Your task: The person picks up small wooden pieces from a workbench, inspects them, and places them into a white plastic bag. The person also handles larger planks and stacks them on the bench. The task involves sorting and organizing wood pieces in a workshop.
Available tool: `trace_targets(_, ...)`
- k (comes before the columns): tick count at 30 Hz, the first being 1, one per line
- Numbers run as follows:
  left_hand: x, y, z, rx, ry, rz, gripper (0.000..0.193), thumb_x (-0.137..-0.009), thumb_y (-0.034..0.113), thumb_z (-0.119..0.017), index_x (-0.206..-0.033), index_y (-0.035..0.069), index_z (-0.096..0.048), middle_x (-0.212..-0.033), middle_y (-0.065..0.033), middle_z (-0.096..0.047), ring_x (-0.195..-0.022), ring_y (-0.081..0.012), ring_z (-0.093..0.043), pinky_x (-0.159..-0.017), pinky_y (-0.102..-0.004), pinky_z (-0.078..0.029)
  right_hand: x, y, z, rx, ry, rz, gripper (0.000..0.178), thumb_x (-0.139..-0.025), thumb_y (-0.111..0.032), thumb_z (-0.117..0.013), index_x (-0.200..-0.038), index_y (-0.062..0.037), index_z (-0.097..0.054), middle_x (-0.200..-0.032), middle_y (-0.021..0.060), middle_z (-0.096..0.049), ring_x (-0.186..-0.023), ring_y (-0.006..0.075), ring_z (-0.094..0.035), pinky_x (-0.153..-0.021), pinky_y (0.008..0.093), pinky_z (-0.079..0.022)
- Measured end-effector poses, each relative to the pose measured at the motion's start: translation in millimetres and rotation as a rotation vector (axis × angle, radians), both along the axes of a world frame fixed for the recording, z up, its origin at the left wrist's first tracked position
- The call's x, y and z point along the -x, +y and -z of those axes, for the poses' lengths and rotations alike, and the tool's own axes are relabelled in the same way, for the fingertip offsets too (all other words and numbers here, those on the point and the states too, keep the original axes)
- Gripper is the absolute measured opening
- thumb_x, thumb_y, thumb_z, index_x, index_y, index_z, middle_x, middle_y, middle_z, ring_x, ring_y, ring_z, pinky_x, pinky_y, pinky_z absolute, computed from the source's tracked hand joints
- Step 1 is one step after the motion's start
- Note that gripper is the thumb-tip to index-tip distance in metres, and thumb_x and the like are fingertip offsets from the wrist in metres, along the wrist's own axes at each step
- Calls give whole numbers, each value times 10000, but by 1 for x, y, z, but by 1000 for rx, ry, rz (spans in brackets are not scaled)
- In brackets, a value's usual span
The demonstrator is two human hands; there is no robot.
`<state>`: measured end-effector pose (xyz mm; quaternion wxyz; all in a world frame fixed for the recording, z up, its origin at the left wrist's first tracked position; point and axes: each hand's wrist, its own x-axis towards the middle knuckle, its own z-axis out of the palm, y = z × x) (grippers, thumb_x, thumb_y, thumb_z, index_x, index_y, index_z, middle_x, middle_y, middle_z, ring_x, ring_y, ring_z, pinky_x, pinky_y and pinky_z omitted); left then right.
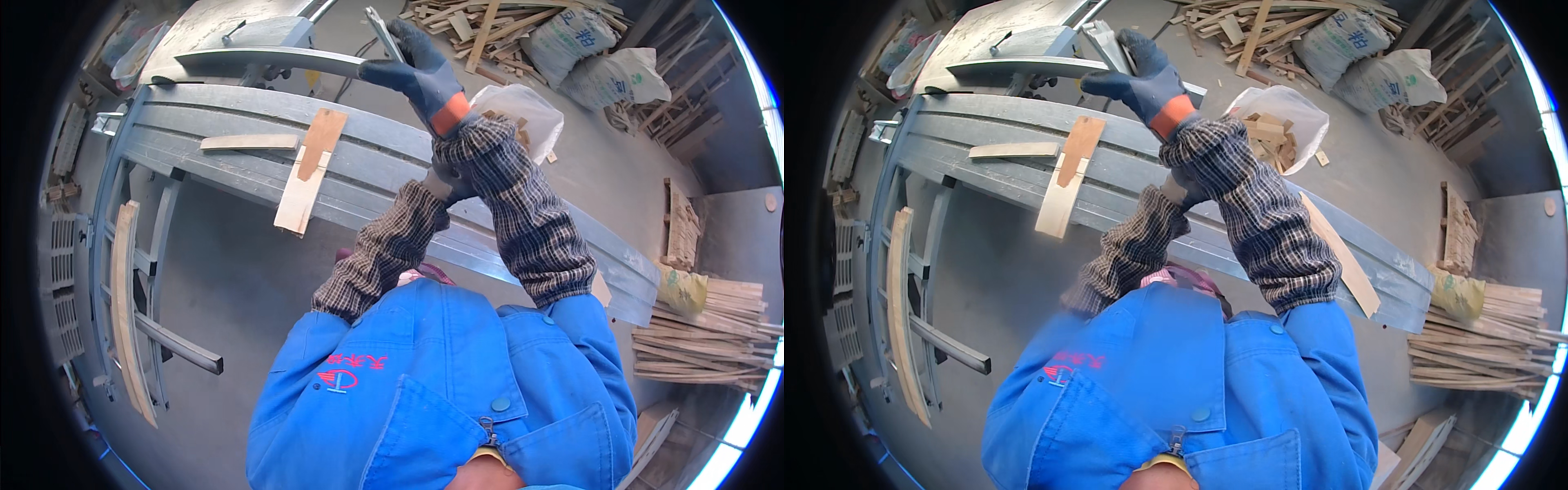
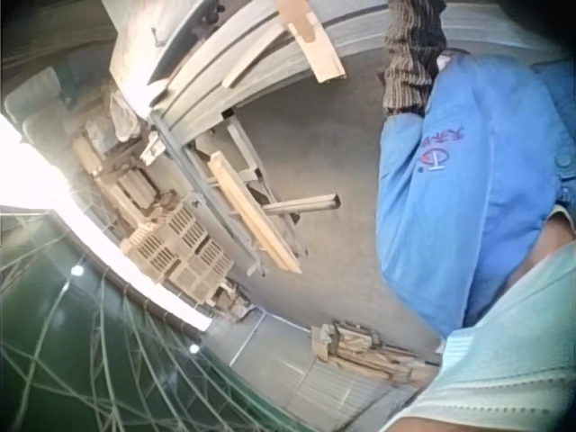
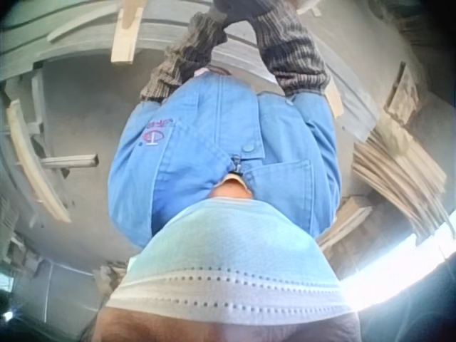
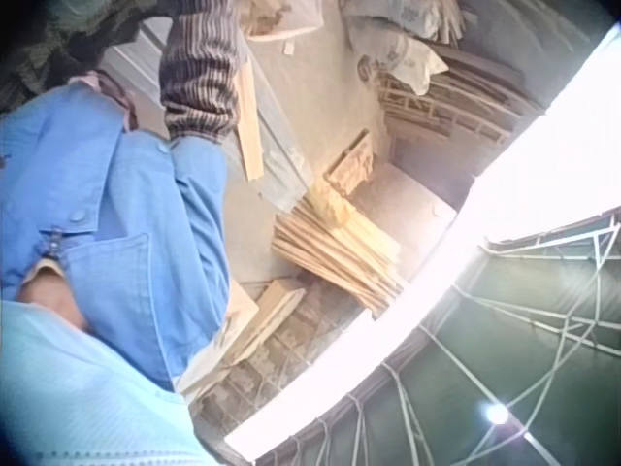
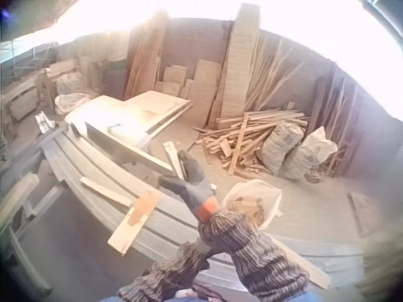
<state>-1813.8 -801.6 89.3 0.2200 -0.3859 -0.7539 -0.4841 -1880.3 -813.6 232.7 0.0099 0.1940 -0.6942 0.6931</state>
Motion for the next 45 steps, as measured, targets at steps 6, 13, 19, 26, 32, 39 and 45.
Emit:
trace_targets(6, -8, -14, -34, -577, -674, 265, 827, -513, 94, -862, -1244, 22, -480, -1079, -94, -626, -1016, -218, -622, -891, -350, -532, 11, 56, -43, -119, 8, 55, 693, -800, -209, -771, -1397, -54, -455, -1136, 28, -579, -1039, 122, -518, -908, 267, -432)
trace_targets(13, -11, -10, -67, -374, -908, 170, 989, -517, 128, -889, -1362, 34, -384, -1044, -67, -565, -976, -200, -601, -834, -359, -549, 14, 106, -51, 265, 6, 246, 327, -811, -104, -713, -1116, -69, -601, -847, -6, -603, -759, 105, -571, -661, 235, -449)
trace_targets(19, -14, -17, 9, -722, -908, 165, 813, -622, 65, -856, -1262, 11, -357, -1153, -141, -581, -1073, -265, -600, -905, -391, -535, 22, 164, -80, 541, 3, 245, 268, -838, -211, -695, -1054, -69, -624, -833, 12, -613, -739, 126, -593, -651, 253, -460)
trace_targets(26, 3, -27, 52, -616, -500, 179, 664, -774, 244, -769, -1292, 59, -397, -1147, -98, -629, -1075, -231, -593, -984, -387, -444, 34, 355, -124, 622, 177, 391, 411, -833, -317, -678, -1127, -42, -590, -917, 73, -613, -799, 191, -601, -740, 312, -476)
trace_targets(32, 9, -136, 84, -1203, -987, -229, 342, -842, 263, -736, -1090, 167, -522, -945, -60, -633, -976, -231, -613, -871, -476, -522, -44, 589, -127, 533, 293, 756, 539, -828, -407, -663, -1188, -20, -561, -989, 127, -613, -849, 247, -608, -817, 363, -489)
trace_targets(39, 1, -147, 58, -1430, -1091, -578, 576, -763, 594, -721, -1059, 122, -575, -970, -78, -628, -906, -259, -631, -849, -538, -529, -219, 680, -24, 506, 285, 1558, 614, -822, -501, -577, -1151, 16, -541, -1003, 181, -618, -858, 341, -614, -866, 471, -488)
trace_targets(45, 17, -152, 73, -1127, -1323, -455, 585, -761, 637, -693, -1028, 133, -564, -1168, -152, -624, -1079, -309, -601, -898, -551, -497, -315, 711, 71, 657, 196, 1526, 546, -807, -537, -520, -1055, -51, -533, -1022, 179, -581, -920, 350, -583, -820, 540, -468)
